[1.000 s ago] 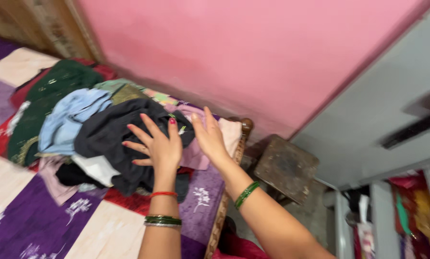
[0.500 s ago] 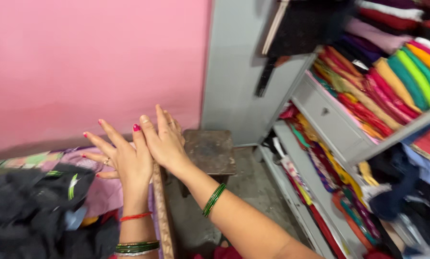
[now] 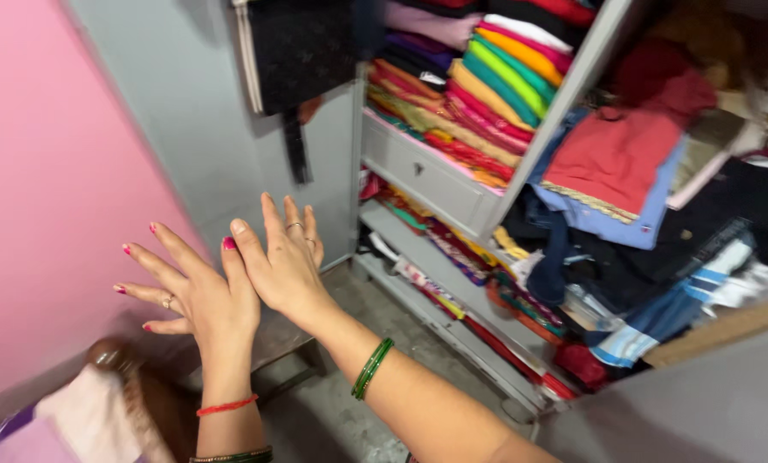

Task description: The person removes folded clothes from a metal cupboard one by one and places them onto a bed.

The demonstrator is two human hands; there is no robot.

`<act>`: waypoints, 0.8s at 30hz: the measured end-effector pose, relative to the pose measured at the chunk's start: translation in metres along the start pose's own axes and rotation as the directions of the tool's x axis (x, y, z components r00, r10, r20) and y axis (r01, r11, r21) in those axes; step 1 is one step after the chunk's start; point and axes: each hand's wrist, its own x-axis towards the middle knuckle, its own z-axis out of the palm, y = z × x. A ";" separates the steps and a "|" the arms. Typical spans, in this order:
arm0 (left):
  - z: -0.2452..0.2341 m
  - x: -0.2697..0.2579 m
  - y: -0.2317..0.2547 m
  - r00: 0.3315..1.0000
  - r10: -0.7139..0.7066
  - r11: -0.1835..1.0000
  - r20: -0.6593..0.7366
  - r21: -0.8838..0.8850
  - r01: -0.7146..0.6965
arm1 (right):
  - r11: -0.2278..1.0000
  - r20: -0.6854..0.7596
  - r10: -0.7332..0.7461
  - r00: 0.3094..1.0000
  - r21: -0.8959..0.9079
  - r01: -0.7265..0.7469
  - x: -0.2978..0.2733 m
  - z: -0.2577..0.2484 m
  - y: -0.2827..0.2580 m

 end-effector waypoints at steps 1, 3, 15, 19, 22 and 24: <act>0.014 -0.001 0.012 1.000 0.017 1.000 0.026 -0.001 -0.017 | 1.000 -0.028 -0.005 1.000 -0.017 0.005 0.006 -0.015 0.012; 0.041 -0.004 0.033 0.996 0.048 0.999 0.077 -0.004 -0.048 | 0.998 -0.080 -0.017 0.997 -0.055 0.012 0.016 -0.043 0.033; 0.188 -0.035 0.138 0.916 0.274 0.961 0.294 -0.122 -0.248 | 0.978 -0.363 0.064 0.929 -0.161 -0.130 0.052 -0.191 0.129; 0.226 -0.044 0.169 0.856 0.370 0.929 0.361 -0.157 -0.335 | 0.959 -0.472 0.072 0.879 -0.210 -0.191 0.058 -0.230 0.154; 0.256 -0.053 0.191 0.792 0.475 0.879 0.383 -0.234 -0.414 | 0.935 -0.532 0.120 0.838 -0.223 -0.275 0.062 -0.260 0.174; 0.273 -0.058 0.206 0.745 0.540 0.840 0.391 -0.304 -0.450 | 0.920 -0.570 0.160 0.806 -0.209 -0.331 0.063 -0.277 0.186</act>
